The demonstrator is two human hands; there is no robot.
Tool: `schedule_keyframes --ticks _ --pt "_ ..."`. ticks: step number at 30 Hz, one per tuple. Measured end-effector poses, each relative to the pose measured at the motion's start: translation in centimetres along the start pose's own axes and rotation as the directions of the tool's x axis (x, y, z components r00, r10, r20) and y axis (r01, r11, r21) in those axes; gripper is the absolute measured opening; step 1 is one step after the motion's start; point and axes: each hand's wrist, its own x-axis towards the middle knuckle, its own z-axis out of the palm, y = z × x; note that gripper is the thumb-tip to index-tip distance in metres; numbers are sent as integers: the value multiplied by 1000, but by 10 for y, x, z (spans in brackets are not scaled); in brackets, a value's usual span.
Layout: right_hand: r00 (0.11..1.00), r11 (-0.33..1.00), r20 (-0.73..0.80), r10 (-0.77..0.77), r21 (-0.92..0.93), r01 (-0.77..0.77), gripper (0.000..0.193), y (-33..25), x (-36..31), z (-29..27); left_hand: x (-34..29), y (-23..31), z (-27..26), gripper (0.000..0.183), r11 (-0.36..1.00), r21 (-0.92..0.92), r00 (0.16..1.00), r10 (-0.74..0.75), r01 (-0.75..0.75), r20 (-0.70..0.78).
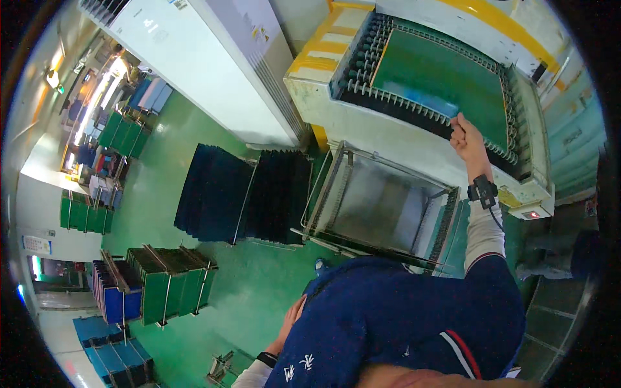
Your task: Loading green and blue circuit boards from a rack onto a processing machine's roller conveyor.
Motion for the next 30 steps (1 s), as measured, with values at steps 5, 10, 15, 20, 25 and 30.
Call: schedule_keyframes --ticks 5,10,15,20,25,30 --pt "998 986 57 8 -166 1 33 30 -37 23 7 -59 22 59 999 37 999 -38 38 -4" --pt "986 848 78 147 -524 -85 29 89 -79 42 0 -47 20 61 989 109 994 105 -101 -34" --pt "924 490 241 298 -869 69 30 132 -126 60 -8 -42 7 64 951 192 966 256 -243 -43" --pt "826 392 332 456 -908 149 24 183 -148 47 -13 -40 -4 65 952 153 960 275 -266 -47" --pt "810 245 318 493 -944 222 33 214 -160 30 -18 -51 -13 65 941 180 956 293 -287 -5" --pt "826 178 219 519 -973 146 43 208 -184 51 -29 -53 -22 65 945 171 960 281 -279 12"
